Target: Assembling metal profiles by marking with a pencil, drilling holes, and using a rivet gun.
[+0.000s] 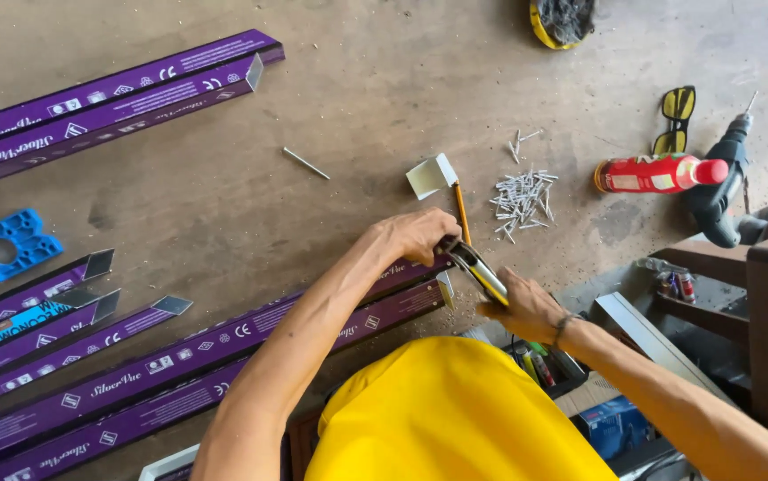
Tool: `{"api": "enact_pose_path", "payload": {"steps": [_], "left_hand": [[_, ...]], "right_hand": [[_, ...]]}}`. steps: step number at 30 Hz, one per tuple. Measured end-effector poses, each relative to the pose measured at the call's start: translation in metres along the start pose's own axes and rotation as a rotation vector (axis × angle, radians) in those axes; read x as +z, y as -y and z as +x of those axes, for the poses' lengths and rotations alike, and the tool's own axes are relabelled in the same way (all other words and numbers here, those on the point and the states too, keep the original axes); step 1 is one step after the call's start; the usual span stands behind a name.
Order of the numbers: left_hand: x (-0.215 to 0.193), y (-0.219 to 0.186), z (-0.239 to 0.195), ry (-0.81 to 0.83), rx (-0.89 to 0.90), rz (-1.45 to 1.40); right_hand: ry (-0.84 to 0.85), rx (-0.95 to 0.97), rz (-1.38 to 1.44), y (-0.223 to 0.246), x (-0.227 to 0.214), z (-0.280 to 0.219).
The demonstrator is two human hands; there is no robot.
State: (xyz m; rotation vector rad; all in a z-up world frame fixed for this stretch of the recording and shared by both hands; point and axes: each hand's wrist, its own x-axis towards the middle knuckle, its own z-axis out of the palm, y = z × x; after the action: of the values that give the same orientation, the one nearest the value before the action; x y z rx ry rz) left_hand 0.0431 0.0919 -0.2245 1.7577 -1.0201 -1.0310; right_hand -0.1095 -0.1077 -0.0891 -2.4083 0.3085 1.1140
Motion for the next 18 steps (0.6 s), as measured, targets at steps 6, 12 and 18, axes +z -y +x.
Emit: {"api": "enact_pose_path", "payload": {"steps": [6,12,18], "left_hand": [[-0.013,-0.029,-0.024,-0.014,-0.023,0.05],[0.021,-0.069,-0.095,-0.629,0.153,0.237],[0.11,-0.084,-0.127,-0.471,-0.202,0.818]], "right_hand": [[-0.272,-0.317,0.262,0.01,0.001,-0.043],[0.025,0.596,-0.137,-0.07,0.016,-0.149],[-0.204,0.758,0.043,-0.143,0.011,-0.162]]}}
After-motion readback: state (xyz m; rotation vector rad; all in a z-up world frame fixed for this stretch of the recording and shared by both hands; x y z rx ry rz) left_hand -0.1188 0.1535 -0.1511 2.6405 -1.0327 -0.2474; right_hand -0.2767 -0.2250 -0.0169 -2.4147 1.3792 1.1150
